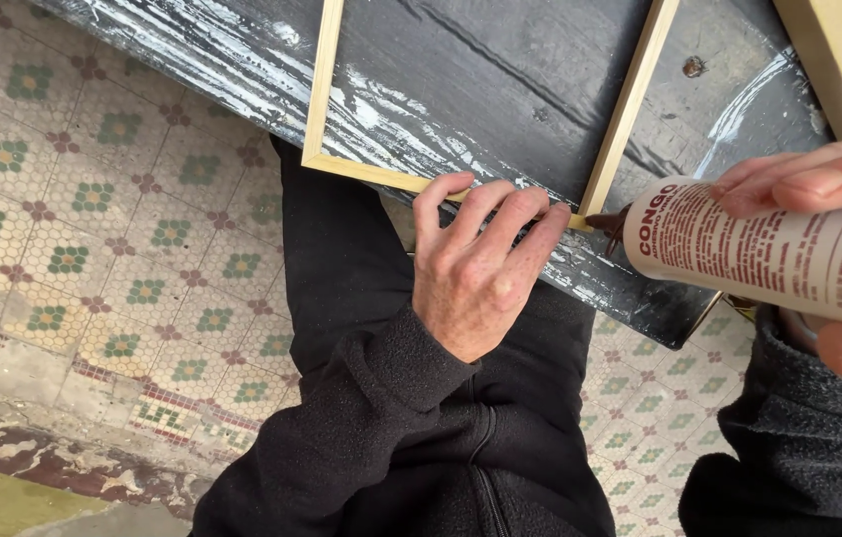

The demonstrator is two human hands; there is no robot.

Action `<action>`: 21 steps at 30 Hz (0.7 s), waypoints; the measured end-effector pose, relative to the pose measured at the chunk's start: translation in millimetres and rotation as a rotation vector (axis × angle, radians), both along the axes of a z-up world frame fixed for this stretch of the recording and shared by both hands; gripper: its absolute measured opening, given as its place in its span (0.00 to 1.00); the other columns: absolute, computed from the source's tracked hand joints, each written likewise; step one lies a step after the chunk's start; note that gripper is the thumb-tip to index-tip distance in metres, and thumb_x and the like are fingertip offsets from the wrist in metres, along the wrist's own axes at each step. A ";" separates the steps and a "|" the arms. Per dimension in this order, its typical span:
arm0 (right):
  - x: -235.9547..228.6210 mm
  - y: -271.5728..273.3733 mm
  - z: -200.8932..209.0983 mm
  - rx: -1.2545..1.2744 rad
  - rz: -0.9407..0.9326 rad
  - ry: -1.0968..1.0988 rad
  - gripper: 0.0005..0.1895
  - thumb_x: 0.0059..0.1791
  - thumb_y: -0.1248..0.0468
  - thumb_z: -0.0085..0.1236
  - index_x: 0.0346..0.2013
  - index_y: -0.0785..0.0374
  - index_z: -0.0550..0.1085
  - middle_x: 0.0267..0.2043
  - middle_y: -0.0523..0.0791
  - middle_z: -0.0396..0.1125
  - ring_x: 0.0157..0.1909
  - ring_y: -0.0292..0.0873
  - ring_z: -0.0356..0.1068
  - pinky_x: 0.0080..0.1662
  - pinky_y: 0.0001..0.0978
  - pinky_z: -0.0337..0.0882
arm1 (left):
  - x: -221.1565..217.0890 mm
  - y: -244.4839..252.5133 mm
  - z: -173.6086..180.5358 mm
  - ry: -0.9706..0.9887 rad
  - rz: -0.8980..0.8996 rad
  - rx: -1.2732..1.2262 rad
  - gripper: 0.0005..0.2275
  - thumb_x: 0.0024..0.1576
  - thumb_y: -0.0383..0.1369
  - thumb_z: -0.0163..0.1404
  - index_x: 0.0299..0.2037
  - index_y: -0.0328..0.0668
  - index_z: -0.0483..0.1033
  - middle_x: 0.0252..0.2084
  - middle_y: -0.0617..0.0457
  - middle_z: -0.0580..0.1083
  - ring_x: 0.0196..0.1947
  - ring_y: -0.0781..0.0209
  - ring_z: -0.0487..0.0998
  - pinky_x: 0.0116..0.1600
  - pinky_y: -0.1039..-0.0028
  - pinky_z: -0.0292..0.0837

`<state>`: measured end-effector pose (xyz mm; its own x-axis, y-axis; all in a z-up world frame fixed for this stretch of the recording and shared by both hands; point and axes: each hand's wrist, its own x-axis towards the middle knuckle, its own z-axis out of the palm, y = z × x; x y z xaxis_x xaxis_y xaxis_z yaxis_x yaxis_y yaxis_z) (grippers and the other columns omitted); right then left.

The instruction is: Applying glue to the corner joints of a wooden frame and assembling the pieces on a workbench.

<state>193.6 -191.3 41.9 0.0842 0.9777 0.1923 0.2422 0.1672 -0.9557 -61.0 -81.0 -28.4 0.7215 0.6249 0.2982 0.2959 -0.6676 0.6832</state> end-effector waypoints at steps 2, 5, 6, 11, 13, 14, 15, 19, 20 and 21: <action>-4.4 5.8 8.5 -0.015 0.060 0.000 0.35 0.47 0.40 0.65 0.60 0.55 0.67 0.59 0.40 0.66 0.59 0.44 0.72 0.62 0.48 0.76 | -1.0 -1.3 -0.2 0.007 0.001 0.000 0.09 0.59 0.27 0.61 0.48 0.43 0.83 0.50 0.59 0.73 0.54 0.63 0.73 0.69 0.54 0.61; -4.5 8.3 10.4 -0.008 0.113 0.005 0.32 0.48 0.43 0.67 0.60 0.52 0.68 0.61 0.39 0.65 0.61 0.44 0.71 0.64 0.49 0.75 | -0.6 -0.6 -0.4 0.007 -0.001 0.004 0.09 0.60 0.27 0.61 0.49 0.43 0.83 0.50 0.59 0.74 0.54 0.63 0.73 0.69 0.53 0.61; -3.8 7.8 9.4 0.011 0.109 0.015 0.33 0.46 0.42 0.67 0.59 0.51 0.69 0.61 0.39 0.66 0.61 0.45 0.72 0.64 0.50 0.76 | -0.7 -0.4 -0.2 0.006 -0.002 0.002 0.09 0.60 0.27 0.61 0.49 0.43 0.83 0.50 0.59 0.74 0.54 0.63 0.73 0.69 0.53 0.60; -1.4 -4.4 7.9 -0.075 0.072 0.039 0.33 0.43 0.43 0.69 0.57 0.51 0.71 0.59 0.38 0.68 0.60 0.44 0.73 0.64 0.51 0.75 | -2.0 0.5 1.7 0.010 -0.001 0.004 0.09 0.60 0.27 0.60 0.49 0.43 0.83 0.50 0.59 0.73 0.54 0.62 0.73 0.69 0.53 0.60; -2.7 -3.5 8.9 -0.099 0.020 0.034 0.34 0.41 0.42 0.70 0.56 0.53 0.72 0.57 0.38 0.69 0.59 0.45 0.74 0.64 0.52 0.75 | -1.8 1.2 2.1 0.010 -0.003 0.008 0.09 0.60 0.26 0.59 0.49 0.43 0.83 0.50 0.59 0.73 0.54 0.62 0.73 0.69 0.54 0.60; -4.5 0.5 11.7 -0.082 0.025 0.060 0.33 0.42 0.43 0.70 0.56 0.52 0.72 0.57 0.38 0.69 0.59 0.43 0.74 0.64 0.51 0.76 | -1.6 2.3 2.3 0.007 -0.007 0.005 0.09 0.60 0.26 0.59 0.49 0.43 0.83 0.50 0.59 0.73 0.54 0.62 0.73 0.69 0.54 0.61; -6.3 4.6 14.4 -0.068 0.032 0.088 0.32 0.44 0.44 0.70 0.57 0.51 0.71 0.58 0.38 0.69 0.60 0.42 0.74 0.63 0.50 0.76 | -1.9 2.7 3.0 0.007 -0.010 0.000 0.09 0.60 0.26 0.59 0.49 0.42 0.83 0.50 0.59 0.73 0.54 0.63 0.73 0.69 0.54 0.61; 4.6 8.8 22.9 -0.118 0.134 0.042 0.32 0.43 0.47 0.71 0.57 0.53 0.70 0.57 0.38 0.69 0.61 0.43 0.72 0.67 0.53 0.75 | -2.6 3.0 4.3 0.003 -0.009 -0.001 0.09 0.60 0.27 0.59 0.49 0.42 0.83 0.50 0.59 0.73 0.55 0.62 0.73 0.69 0.54 0.61; 7.9 7.3 23.8 -0.170 0.171 0.017 0.33 0.43 0.48 0.72 0.57 0.54 0.71 0.56 0.39 0.68 0.60 0.43 0.72 0.67 0.53 0.71 | -2.7 3.1 4.2 0.003 -0.007 0.001 0.09 0.60 0.27 0.59 0.49 0.42 0.83 0.50 0.59 0.73 0.54 0.62 0.73 0.69 0.54 0.61; 11.1 4.8 25.3 -0.224 0.205 -0.010 0.34 0.42 0.48 0.73 0.58 0.55 0.71 0.56 0.39 0.68 0.60 0.44 0.72 0.67 0.54 0.68 | -2.5 2.7 4.0 0.000 -0.007 0.002 0.09 0.60 0.27 0.59 0.49 0.42 0.82 0.50 0.59 0.73 0.54 0.62 0.73 0.69 0.54 0.61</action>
<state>204.7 -186.5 67.2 -0.1201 0.9923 -0.0297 0.2348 -0.0007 -0.9720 -63.5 -78.4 -24.3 0.7259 0.6194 0.2990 0.2913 -0.6707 0.6821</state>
